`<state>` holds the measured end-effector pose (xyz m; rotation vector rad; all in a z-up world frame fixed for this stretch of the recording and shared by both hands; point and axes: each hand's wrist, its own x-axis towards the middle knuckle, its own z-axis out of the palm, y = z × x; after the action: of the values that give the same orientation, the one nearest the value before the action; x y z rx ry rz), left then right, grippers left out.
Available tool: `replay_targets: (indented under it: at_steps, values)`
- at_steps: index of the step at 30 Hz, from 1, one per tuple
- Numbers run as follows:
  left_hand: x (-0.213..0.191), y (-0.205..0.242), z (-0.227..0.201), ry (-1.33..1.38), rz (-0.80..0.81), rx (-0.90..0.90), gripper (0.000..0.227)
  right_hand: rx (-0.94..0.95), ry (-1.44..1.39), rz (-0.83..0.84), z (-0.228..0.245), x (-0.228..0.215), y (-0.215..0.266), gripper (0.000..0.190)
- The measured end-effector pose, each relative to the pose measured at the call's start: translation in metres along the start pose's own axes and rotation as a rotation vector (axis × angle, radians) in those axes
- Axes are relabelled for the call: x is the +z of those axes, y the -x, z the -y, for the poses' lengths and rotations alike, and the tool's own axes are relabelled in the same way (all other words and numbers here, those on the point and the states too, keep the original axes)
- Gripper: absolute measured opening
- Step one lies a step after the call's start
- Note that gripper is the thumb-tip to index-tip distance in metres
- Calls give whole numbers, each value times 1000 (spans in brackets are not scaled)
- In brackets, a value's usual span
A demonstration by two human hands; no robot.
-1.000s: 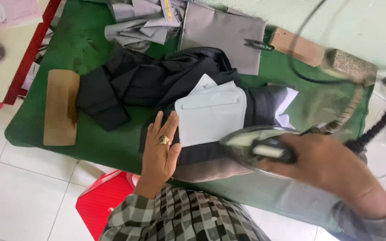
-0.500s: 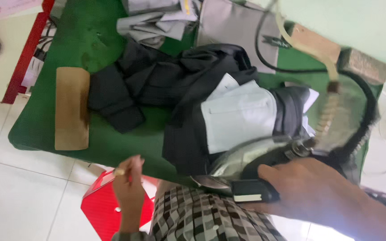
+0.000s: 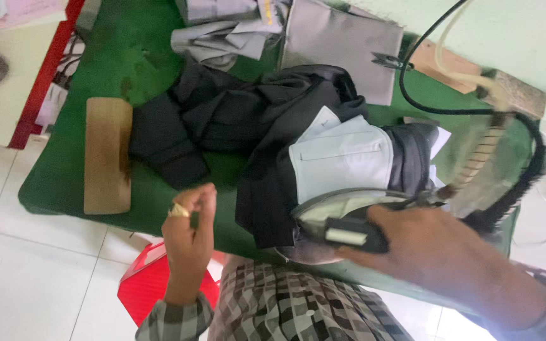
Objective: The person irons a pair of dark trousers on a green ironing board. They use a steam iron and a wooden pressing block to smooth the fabric, frequently adjusting the garment's position.
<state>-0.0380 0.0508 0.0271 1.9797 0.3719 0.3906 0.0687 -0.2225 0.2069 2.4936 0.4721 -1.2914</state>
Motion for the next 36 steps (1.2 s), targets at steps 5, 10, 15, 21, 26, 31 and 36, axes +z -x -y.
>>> replay_targets:
  at_steps: [5,10,15,21,26,31,36]
  values:
    - [0,27,-21,-12,56,155,16,-133,52,-329,-36,27,-2,58]
    - [9,-14,-27,115,573,606,31,-65,79,-135,-20,19,-1,55]
    - [40,-61,-28,-91,905,738,22,98,73,-21,-13,15,10,58]
    - [65,-62,-16,-306,997,792,8,201,3,63,-13,13,18,55]
    - [69,-63,-41,-450,1163,752,16,58,17,3,-21,30,14,60]
    - [77,-51,-52,-762,1084,920,18,58,62,-30,-16,27,16,65]
    - [81,-49,-57,-830,1024,878,19,107,56,26,-16,22,20,66]
